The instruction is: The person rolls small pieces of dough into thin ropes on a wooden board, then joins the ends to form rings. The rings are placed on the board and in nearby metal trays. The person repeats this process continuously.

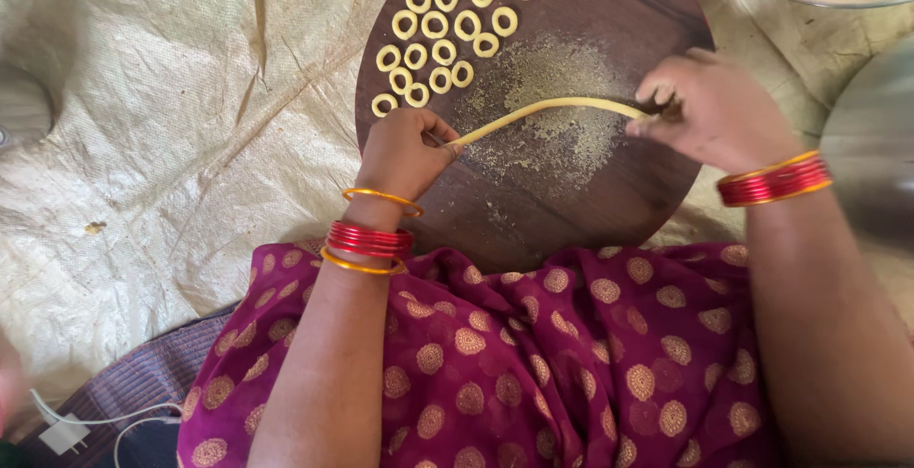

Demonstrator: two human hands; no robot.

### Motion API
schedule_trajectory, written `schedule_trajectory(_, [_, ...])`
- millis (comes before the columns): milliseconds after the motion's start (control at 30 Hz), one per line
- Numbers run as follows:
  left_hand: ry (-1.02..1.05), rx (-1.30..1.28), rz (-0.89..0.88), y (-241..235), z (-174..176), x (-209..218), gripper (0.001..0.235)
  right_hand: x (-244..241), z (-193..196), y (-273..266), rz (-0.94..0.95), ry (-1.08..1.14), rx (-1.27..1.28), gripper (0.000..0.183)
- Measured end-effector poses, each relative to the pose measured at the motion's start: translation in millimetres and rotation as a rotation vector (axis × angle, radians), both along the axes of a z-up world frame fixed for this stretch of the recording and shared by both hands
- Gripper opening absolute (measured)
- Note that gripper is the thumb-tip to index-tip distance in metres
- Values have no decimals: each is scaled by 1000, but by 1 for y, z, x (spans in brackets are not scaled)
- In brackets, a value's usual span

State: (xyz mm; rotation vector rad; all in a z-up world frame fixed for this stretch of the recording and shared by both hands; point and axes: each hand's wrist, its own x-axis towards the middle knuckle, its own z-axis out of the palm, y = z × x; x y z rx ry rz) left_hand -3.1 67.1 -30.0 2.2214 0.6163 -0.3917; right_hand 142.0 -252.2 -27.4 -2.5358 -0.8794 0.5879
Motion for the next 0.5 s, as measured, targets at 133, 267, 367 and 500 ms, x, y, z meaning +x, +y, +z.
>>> schedule_trajectory(133, [6,28,13,-3,0,0,15,-9,-5,1,25,-152,-103,21])
schedule_trajectory(267, [-53,-14,48,-3,15,1,13,-2,6,-9,12,17,45,23])
schedule_trajectory(367, [36,-135,104,3,25,-4,7,-2,16,-17,-27,142,76,24])
schedule_trajectory(500, [149,-125,84,0,25,-5,3,0,17,-22,-41,141,-9,24])
